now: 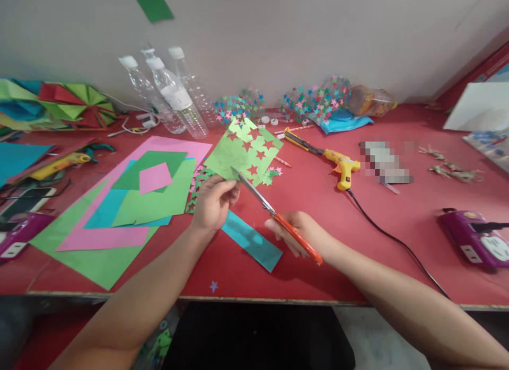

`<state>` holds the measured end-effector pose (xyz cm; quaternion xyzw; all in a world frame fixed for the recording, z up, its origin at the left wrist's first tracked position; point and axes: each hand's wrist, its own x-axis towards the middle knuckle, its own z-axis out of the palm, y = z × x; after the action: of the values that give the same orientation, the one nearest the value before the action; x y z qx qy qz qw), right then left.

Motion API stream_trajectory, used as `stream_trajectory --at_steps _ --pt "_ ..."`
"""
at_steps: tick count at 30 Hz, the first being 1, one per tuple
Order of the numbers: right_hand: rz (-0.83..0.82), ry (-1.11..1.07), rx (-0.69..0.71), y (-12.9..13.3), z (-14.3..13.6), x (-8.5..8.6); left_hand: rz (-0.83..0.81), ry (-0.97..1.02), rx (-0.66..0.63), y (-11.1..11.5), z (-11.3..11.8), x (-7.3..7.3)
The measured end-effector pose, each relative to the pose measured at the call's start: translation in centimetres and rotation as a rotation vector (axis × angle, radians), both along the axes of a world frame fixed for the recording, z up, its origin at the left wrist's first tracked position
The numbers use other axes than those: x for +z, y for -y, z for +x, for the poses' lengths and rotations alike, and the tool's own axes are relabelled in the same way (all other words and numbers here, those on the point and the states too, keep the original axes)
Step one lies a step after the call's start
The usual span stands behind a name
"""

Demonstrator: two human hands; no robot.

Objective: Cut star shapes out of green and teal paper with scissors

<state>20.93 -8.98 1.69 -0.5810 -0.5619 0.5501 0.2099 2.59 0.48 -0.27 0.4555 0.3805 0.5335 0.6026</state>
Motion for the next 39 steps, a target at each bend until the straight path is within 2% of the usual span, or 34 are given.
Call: stream_trajectory --at_steps 10,17,19,24,32,39 --pt "-0.008 -0.016 -0.029 0.0 0.1 0.0 0.084 -0.013 -0.016 -0.3 -0.4 0.2" --pt "-0.032 -0.007 -0.011 -0.1 0.2 -0.2 0.13 0.019 0.112 -0.8 -0.7 0.4" --pt "-0.031 0.005 -0.006 -0.1 0.1 -0.2 0.117 0.024 0.097 -0.6 -0.6 0.5" --pt "-0.033 0.041 -0.028 -0.1 -0.2 -0.2 0.071 -0.002 -0.038 -0.1 -0.3 0.5" --pt "0.008 0.058 0.033 -0.1 0.3 -0.9 0.14 -0.009 0.039 -0.4 -0.5 0.5" --pt "0.09 0.046 0.104 0.2 0.8 -0.8 0.159 -0.045 0.021 -0.4 -0.7 0.4"
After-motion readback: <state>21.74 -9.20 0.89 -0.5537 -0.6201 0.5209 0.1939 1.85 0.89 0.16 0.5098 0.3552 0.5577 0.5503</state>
